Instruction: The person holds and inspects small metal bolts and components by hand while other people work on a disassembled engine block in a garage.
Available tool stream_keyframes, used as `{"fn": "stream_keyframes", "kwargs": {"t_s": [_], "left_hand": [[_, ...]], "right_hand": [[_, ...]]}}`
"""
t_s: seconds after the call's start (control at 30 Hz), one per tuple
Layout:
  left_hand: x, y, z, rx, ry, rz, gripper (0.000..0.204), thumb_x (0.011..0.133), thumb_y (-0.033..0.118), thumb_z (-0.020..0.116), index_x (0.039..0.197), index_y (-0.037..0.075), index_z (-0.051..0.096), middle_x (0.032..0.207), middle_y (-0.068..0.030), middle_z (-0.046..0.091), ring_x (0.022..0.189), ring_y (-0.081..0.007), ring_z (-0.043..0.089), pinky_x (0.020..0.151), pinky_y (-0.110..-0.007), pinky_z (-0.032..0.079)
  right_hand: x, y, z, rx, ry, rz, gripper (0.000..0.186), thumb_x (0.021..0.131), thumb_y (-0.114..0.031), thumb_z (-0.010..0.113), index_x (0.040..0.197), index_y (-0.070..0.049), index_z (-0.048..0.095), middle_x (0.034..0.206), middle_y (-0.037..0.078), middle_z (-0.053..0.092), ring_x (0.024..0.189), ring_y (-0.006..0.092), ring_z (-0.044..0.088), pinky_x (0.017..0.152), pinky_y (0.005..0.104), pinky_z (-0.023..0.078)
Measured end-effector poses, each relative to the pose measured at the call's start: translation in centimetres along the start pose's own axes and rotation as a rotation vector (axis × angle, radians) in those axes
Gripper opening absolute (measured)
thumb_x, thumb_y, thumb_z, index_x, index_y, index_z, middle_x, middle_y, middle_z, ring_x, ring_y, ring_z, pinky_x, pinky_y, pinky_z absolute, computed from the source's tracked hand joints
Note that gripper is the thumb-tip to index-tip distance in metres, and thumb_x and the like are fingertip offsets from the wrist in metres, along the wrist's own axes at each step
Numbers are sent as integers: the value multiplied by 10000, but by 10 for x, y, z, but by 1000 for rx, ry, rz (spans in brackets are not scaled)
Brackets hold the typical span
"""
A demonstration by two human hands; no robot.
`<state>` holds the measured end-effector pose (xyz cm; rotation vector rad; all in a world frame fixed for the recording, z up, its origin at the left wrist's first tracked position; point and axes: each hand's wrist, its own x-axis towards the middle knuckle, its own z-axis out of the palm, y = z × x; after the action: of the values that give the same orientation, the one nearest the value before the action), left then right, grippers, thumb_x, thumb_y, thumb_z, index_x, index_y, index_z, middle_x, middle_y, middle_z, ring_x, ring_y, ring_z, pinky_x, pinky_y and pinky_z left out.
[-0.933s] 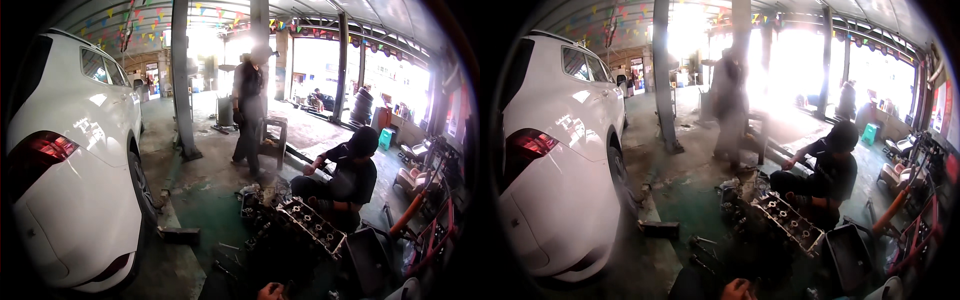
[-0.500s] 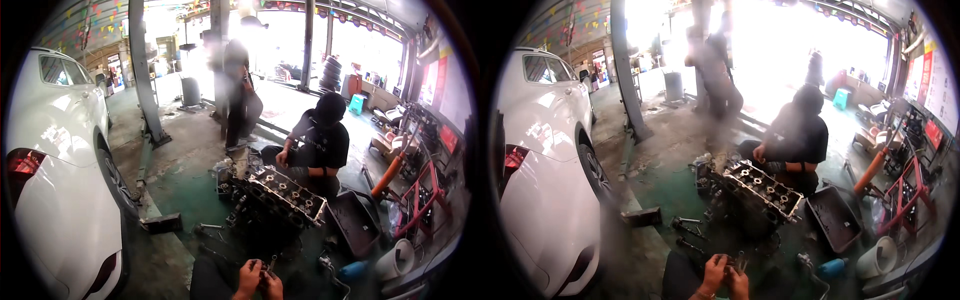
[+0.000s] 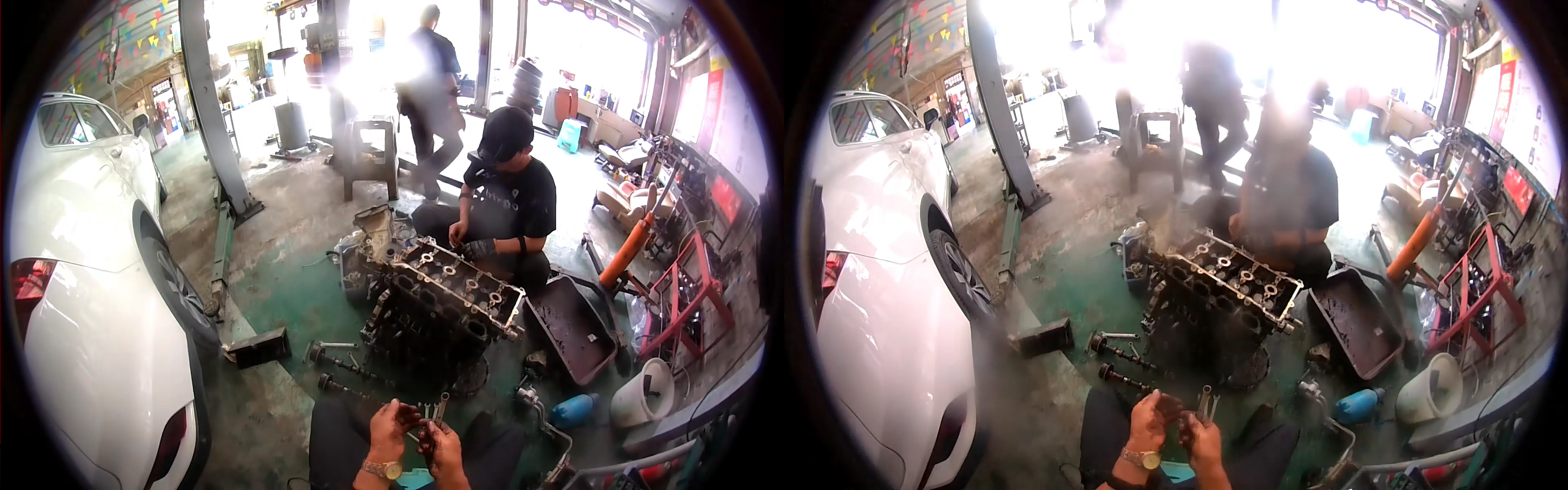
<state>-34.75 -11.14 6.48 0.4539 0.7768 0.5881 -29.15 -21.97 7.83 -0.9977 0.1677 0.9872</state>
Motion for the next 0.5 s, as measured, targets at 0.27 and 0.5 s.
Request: {"fn": "stream_keyframes", "kwargs": {"t_s": [0.27,0.5], "left_hand": [[13,-6,-24,-204,67,-184,203,933,246,564,849,64,599,810,-94,657,726,-246,619,702,-391,501],[15,-9,-27,-253,74,-205,194,929,239,571,861,61,611,808,-95,656,726,-240,615,697,-392,503]], "right_hand": [[0,0,-4,40,30,20,173,938,-165,580,1005,-11,622,761,58,592,553,123,515,498,271,456],[0,2,-2,52,-2,-4,184,938,-159,564,993,12,608,712,47,571,531,119,485,500,291,432]]}}
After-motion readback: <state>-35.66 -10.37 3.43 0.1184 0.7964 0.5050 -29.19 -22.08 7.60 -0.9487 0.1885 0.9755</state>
